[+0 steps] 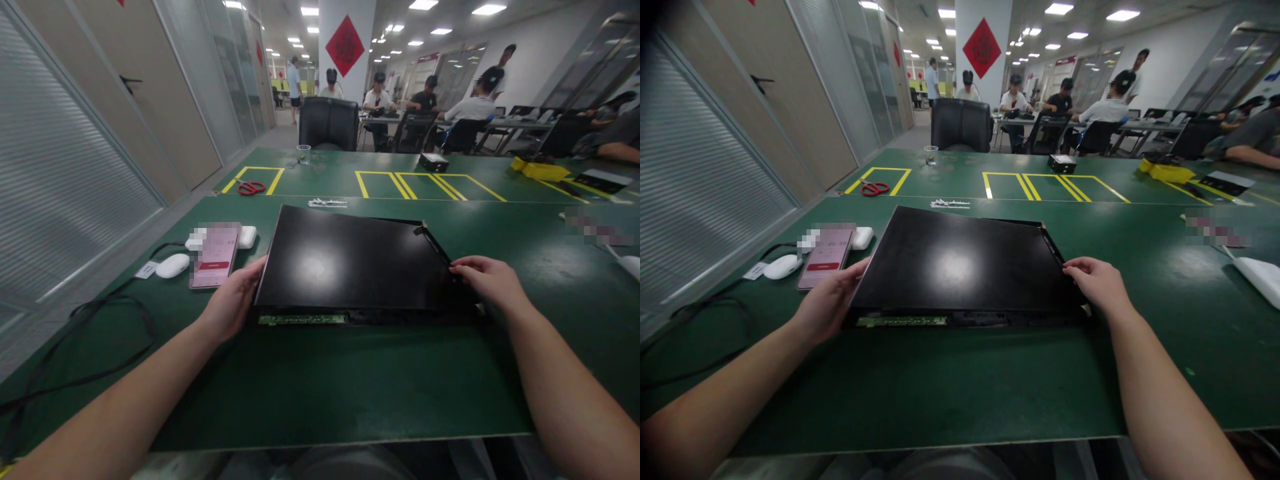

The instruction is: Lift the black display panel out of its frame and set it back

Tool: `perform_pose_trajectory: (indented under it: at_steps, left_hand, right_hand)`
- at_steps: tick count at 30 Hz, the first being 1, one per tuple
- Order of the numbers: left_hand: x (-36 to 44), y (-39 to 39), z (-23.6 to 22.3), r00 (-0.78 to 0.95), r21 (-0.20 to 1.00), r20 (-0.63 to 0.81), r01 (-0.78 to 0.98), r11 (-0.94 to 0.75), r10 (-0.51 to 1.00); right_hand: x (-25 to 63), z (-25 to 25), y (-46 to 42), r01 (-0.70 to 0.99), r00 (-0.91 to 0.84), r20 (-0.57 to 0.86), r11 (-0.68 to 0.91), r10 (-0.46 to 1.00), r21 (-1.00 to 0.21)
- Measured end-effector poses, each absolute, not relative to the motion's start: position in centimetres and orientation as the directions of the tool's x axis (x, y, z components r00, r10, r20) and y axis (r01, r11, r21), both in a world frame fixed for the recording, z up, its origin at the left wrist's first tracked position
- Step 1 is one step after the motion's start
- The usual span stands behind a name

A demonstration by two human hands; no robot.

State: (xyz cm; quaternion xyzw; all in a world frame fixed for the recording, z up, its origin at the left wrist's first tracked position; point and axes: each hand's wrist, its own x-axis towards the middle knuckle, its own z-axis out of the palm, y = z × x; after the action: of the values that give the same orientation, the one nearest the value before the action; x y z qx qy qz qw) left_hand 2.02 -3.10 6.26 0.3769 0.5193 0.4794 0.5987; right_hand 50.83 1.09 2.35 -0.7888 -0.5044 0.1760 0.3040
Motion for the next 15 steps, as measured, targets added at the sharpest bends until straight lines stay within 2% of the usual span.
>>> perform_pose_trajectory:
  at_steps: [6,15]
  left_hand:
    - [1.6,-3.3,6.0,0.071,0.987,-0.146,-0.061,0.151,0.987]
    - [1.0,-3.4,5.5,0.081,0.986,-0.151,-0.060,0.156,0.985]
  right_hand:
    - [50.8,2.4,1.1,0.684,0.439,0.016,-0.323,0.898,-0.654]
    - [51.5,1.6,1.3,0.706,0.412,0.095,-0.251,0.906,-0.662]
